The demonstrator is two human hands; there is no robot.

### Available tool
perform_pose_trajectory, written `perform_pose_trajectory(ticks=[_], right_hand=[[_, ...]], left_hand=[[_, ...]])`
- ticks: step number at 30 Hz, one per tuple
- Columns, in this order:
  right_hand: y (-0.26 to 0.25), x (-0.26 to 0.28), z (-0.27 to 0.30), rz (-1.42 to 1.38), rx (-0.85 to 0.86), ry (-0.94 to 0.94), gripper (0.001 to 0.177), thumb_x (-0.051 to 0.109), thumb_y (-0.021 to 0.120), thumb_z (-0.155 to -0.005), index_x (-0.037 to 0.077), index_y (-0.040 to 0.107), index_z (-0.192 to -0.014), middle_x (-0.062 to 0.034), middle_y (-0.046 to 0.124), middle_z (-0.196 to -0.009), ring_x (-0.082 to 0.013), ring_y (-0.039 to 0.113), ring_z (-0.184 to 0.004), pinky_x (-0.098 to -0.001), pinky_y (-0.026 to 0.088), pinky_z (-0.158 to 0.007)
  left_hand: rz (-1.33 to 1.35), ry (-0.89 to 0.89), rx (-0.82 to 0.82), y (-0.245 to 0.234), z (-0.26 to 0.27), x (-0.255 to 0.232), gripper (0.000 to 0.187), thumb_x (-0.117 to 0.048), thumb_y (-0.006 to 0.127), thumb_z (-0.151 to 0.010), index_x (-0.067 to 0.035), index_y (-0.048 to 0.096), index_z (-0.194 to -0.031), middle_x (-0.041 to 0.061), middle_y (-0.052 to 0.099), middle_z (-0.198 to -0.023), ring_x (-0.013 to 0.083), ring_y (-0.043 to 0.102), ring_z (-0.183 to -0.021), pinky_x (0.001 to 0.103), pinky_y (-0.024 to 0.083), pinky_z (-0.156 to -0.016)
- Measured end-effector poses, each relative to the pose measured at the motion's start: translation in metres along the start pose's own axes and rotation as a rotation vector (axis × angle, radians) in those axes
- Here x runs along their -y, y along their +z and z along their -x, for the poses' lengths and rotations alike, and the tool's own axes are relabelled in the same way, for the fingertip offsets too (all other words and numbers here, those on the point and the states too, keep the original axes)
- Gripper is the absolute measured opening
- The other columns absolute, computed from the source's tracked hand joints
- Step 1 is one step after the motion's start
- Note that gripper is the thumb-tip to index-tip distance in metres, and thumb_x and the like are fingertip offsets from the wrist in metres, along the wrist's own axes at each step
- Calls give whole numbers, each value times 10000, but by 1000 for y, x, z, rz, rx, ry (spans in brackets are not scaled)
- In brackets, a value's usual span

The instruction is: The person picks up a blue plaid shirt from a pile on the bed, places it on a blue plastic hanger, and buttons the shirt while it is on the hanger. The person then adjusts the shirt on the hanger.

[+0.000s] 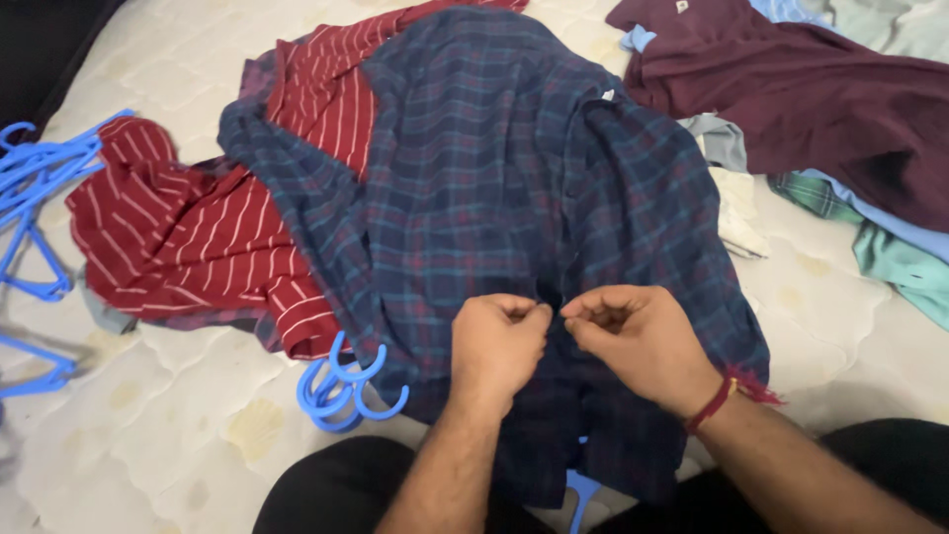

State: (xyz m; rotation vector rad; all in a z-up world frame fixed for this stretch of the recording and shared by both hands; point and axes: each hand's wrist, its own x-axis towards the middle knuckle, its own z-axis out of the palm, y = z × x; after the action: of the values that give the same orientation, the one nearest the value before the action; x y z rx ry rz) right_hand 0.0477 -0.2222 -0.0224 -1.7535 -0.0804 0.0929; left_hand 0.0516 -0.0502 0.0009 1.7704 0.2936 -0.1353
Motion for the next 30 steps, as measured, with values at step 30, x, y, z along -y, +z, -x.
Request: perform_pose_trajectory(ticks=[30], right_hand=[[4,-15,-32,-250,-71,204,113,11,723,-864,-64,737,-948,-100,760,-828,-138,732,-730,-276,613,-676]], left_hand=[[181,17,213,5,-34,13,131,-105,733,-864,22,766,-850,26,715,-664,66,629,-569,226,517,-544]])
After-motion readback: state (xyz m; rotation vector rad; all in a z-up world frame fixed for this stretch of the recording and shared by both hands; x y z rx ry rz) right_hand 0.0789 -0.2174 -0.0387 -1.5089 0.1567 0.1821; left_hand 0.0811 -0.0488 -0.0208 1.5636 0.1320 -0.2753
